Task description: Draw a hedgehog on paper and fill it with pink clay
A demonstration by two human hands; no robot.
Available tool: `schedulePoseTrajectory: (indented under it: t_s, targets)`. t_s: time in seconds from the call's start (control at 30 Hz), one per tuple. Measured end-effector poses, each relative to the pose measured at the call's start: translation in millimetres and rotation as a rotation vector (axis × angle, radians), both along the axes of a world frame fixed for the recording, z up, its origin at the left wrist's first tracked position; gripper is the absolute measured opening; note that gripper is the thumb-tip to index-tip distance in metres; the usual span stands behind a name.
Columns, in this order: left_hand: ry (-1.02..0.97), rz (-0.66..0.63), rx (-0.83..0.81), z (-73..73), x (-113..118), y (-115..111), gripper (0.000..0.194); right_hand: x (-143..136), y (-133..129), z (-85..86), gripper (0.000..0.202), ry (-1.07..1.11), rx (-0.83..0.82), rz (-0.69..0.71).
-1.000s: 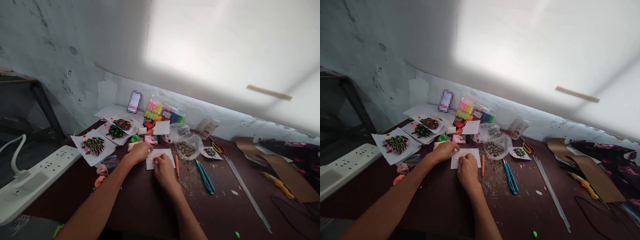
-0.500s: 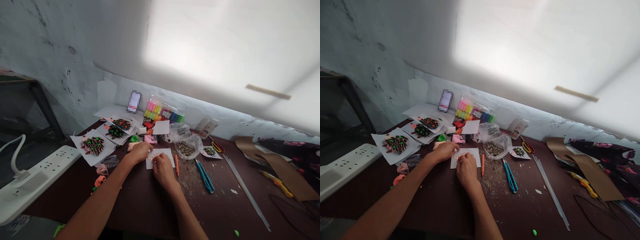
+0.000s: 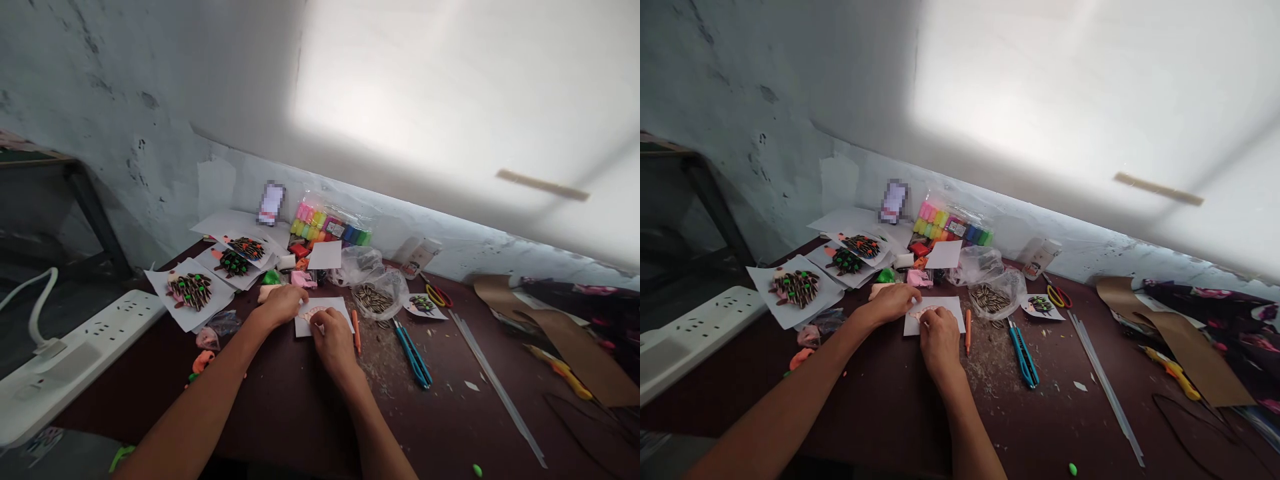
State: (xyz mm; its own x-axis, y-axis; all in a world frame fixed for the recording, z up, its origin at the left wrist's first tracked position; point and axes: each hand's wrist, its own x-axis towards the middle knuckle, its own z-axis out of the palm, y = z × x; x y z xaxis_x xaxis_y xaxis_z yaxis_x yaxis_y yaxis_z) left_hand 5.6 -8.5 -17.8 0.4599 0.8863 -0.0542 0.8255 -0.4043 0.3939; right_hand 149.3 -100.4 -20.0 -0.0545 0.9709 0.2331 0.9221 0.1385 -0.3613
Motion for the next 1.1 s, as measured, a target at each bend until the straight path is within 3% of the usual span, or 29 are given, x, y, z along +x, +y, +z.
schedulePoseTrajectory:
  t_s: [0.7, 0.97, 1.1]
  targets:
    - [0.016, -0.009, -0.023, 2.8, 0.6, -0.2, 0.037, -9.6, 9.3, 0.7, 0.013, -0.203, -0.076, -0.041]
    - [0.005, -0.007, -0.029, 3.4, -0.1, -0.5, 0.038, 3.3, 3.0, -1.8, 0.013, -0.062, 0.038, 0.033]
    - [-0.013, -0.004, -0.032, 2.6, -0.4, -0.3, 0.037, 6.6, 2.3, 1.9, 0.013, 0.147, 0.029, 0.021]
